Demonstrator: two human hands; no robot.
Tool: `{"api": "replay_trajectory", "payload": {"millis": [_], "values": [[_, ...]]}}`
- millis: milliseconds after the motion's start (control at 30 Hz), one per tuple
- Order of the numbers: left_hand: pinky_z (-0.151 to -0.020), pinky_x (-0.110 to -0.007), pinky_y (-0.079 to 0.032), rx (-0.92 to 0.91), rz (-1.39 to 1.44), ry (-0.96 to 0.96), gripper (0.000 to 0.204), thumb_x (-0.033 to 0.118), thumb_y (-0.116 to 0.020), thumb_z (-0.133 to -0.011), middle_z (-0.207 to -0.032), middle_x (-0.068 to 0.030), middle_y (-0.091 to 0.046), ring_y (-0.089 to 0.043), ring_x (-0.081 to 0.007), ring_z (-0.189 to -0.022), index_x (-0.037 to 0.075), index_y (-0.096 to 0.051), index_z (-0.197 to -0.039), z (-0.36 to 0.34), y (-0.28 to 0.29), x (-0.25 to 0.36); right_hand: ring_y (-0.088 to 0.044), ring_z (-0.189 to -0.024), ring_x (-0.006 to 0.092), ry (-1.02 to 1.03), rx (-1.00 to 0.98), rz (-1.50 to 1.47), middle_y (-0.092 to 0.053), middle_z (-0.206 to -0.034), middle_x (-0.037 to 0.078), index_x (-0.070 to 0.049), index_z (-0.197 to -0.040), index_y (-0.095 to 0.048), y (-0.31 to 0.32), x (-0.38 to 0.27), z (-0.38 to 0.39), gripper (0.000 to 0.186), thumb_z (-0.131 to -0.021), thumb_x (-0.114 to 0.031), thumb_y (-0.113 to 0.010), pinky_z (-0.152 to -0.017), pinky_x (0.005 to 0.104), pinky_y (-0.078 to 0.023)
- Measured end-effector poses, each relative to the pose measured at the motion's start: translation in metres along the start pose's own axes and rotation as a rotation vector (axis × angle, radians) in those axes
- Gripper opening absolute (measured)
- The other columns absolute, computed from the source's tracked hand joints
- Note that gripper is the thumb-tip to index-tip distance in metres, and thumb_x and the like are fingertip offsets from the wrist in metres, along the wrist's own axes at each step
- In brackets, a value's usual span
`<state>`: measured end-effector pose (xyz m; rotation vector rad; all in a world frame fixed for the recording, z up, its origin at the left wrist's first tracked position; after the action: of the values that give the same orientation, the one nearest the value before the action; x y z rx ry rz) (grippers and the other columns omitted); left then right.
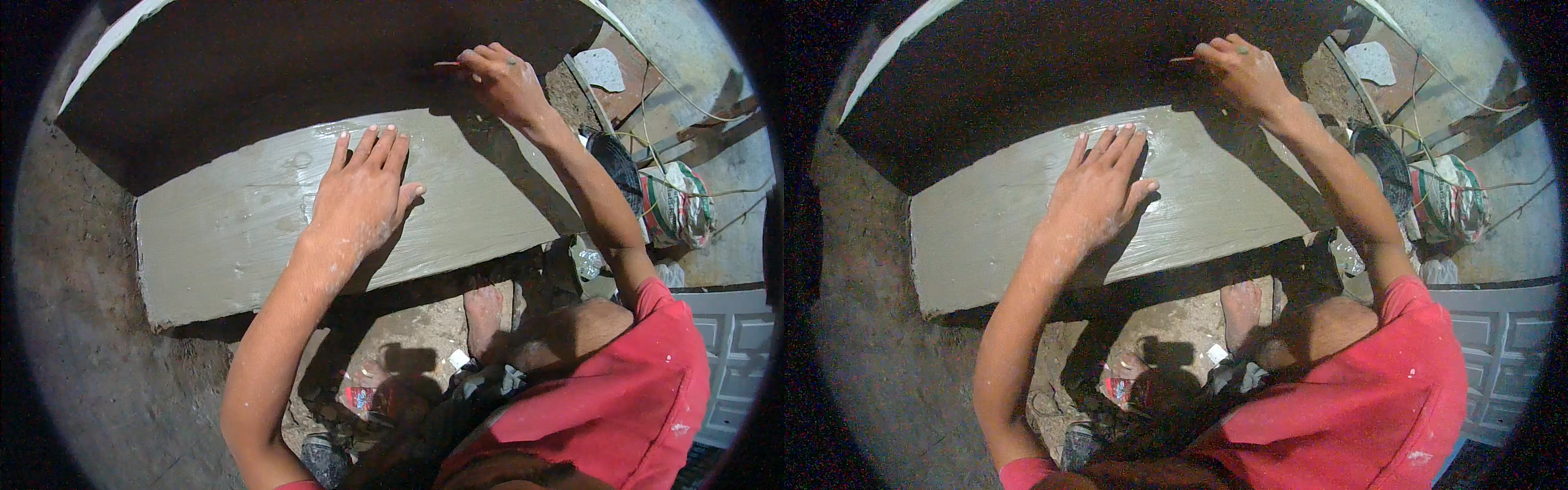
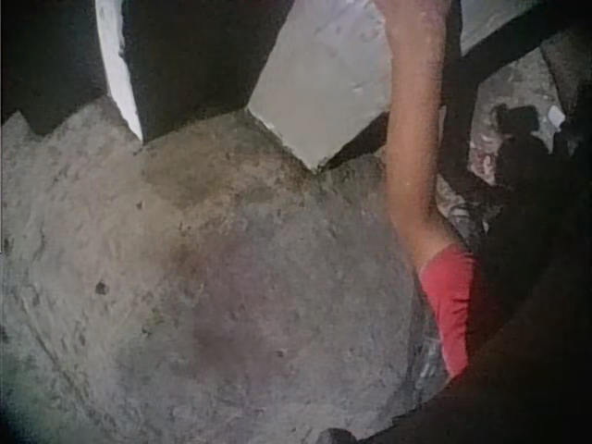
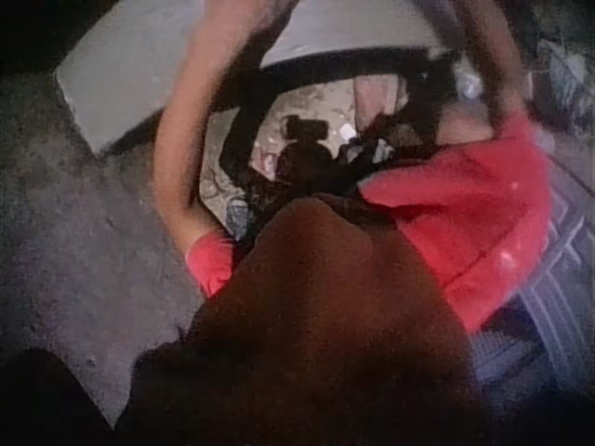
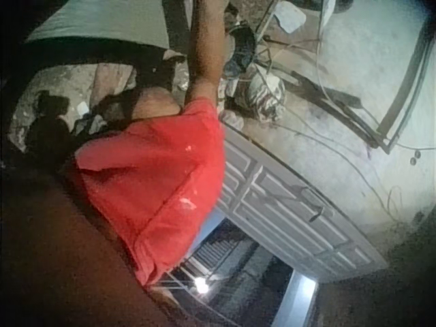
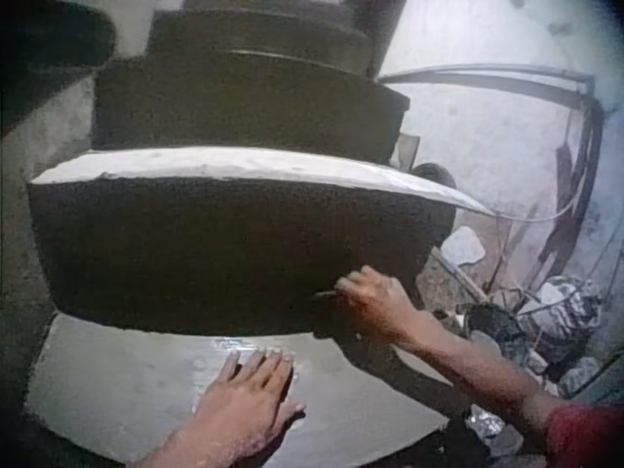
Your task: The person applies cement to a curved staircase using a trowel and a float. They scoop cement from a bowl, spread it on the stair surface, and smooth it with a float.
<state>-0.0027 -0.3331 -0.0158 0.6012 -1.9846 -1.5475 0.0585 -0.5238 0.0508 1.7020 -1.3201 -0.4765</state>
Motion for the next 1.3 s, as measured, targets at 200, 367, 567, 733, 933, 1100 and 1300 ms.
{"api": "replay_trajectory", "payload": {"millis": [200,367,567,733,933,1100,1300], "values": [[-0.129,-0.054,-0.024,0.040,0.006,0.001,0.066,0.046,-0.054,-0.106,-0.162,-0.0176,-0.044,-0.037,-0.0353,-0.153,0.001,-0.045,-0.154,0.000,0.002,0.000,-0.070,-0.099,0.0332,0.104,0.398,0.019,-0.071,-0.102,0.012,-0.008,-0.115,-0.071,0.096,0.010,-0.018,0.043,-0.078,0.012,-0.069,-0.084,0.0416,-0.060],[-0.129,-0.053,-0.024,0.045,-0.006,-0.001,0.066,0.046,-0.053,-0.106,-0.162,-0.0170,-0.045,-0.037,-0.0337,-0.153,0.002,-0.045,-0.154,-0.004,0.002,-0.001,-0.070,-0.102,0.0333,0.058,0.257,-0.066,-0.072,-0.107,0.013,-0.007,-0.117,-0.070,0.099,0.015,0.005,0.043,-0.078,0.012,-0.071,-0.085,0.0397,-0.059],[-0.129,-0.053,-0.024,-0.009,-0.019,0.008,0.066,0.047,-0.051,-0.107,-0.163,-0.0168,-0.044,-0.035,-0.0321,-0.155,0.004,-0.044,-0.157,-0.010,-0.001,0.003,-0.068,-0.100,0.0319,-0.011,0.044,-0.037,-0.070,-0.103,0.010,-0.007,-0.117,-0.069,0.005,0.025,0.026,0.039,-0.080,0.005,-0.076,-0.083,0.0415,-0.060],[-0.130,-0.053,-0.023,-0.019,-0.009,0.024,0.066,0.047,-0.052,-0.107,-0.163,-0.0167,-0.044,-0.035,-0.0321,-0.155,0.004,-0.044,-0.156,-0.009,0.001,0.003,-0.067,-0.099,0.0314,-0.025,0.117,0.034,-0.070,-0.102,0.010,-0.008,-0.116,-0.069,-0.003,0.042,0.026,0.042,-0.076,0.004,-0.076,-0.082,0.0425,-0.060],[-0.129,-0.053,-0.024,0.017,-0.015,0.009,0.066,0.047,-0.052,-0.107,-0.162,-0.0176,-0.046,-0.037,-0.0320,-0.154,0.003,-0.044,-0.156,-0.008,0.001,0.001,-0.068,-0.101,0.0315,0.130,0.280,-0.107,-0.071,-0.105,0.011,-0.006,-0.122,-0.066,0.051,0.045,0.002,0.051,-0.074,0.011,-0.069,-0.081,0.0397,-0.060],[-0.129,-0.053,-0.026,0.032,-0.021,0.006,0.065,0.045,-0.053,-0.107,-0.161,-0.0181,-0.046,-0.038,-0.0325,-0.154,0.003,-0.044,-0.156,-0.007,0.000,-0.001,-0.073,-0.096,0.0306,-0.227,0.455,-0.293,-0.074,-0.104,0.020,0.001,-0.114,-0.071,0.153,0.108,-0.009,0.039,-0.076,-0.003,-0.059,-0.087,0.0377,-0.058],[-0.128,-0.054,-0.025,0.021,0.009,0.005,0.065,0.043,-0.056,-0.106,-0.161,-0.0185,-0.046,-0.038,-0.0343,-0.153,0.002,-0.044,-0.155,-0.010,0.000,-0.001,-0.072,-0.101,0.0293,-0.010,0.238,-0.219,-0.074,-0.109,0.010,-0.008,-0.123,-0.070,0.125,0.085,0.011,0.046,-0.083,0.014,-0.063,-0.092,0.0356,-0.056]]}}
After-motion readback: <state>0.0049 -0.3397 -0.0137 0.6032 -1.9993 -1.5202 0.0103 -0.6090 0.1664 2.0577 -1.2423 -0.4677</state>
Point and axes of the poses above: each hand's wrist, its own z-axis away from the middle knuckle, its own y-axis out of the back of the hand, x = y × z, the point moved 10 cm from there along -z, towards the middle knuckle
